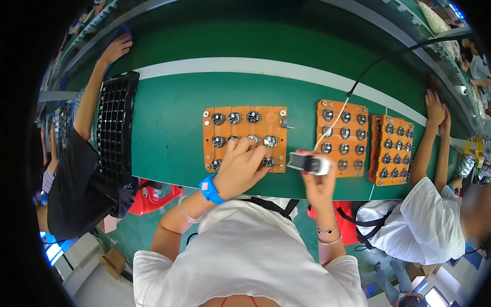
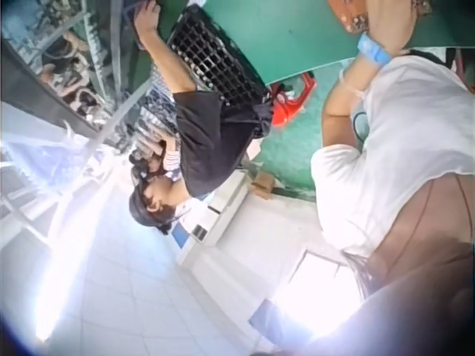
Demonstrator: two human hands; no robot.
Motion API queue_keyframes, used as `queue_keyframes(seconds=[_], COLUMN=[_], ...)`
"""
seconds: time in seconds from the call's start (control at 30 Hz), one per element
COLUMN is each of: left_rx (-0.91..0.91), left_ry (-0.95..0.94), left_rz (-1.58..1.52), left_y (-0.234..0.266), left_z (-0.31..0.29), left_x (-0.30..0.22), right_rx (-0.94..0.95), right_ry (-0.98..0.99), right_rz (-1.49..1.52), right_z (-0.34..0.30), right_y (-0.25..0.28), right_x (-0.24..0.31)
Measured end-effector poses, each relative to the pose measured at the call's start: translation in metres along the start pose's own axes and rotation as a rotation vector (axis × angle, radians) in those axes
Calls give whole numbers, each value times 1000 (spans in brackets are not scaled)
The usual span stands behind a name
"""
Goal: Testing or scanning electronic components on a circuit board at an assembly line.
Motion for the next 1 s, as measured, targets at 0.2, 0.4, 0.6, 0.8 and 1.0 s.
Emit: queue_keyframes(seconds=[0.2,0.4,0.6,0.8,1.0], left_rx=[94,-13,-200,-298,-368], left_ry=[76,311,361,277,188], left_rz=[96,118,-35,-28,28], left_y=[21,40,31,29,24], left_z=[-19,-65,-80,-33,60], left_x=[2,38,45,76,135], right_rx=[-416,-505,-478,-573,-514], right_ry=[157,143,23,21,-25], right_rz=[-282,-637,-446,-496,-467], right_z=[35,28,36,38,39], right_y=[70,138,146,146,145], right_x=[-4,-54,-54,-54,-57])
Point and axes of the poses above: each hand's wrist, its own z-axis towards the middle knuckle, its own y-axis out of the back of the hand, x = y × z, the point moved 6 cm from there along z, towards the middle knuckle, and after that the axes turned 10 degrees about -x, right-handed, at the moved point
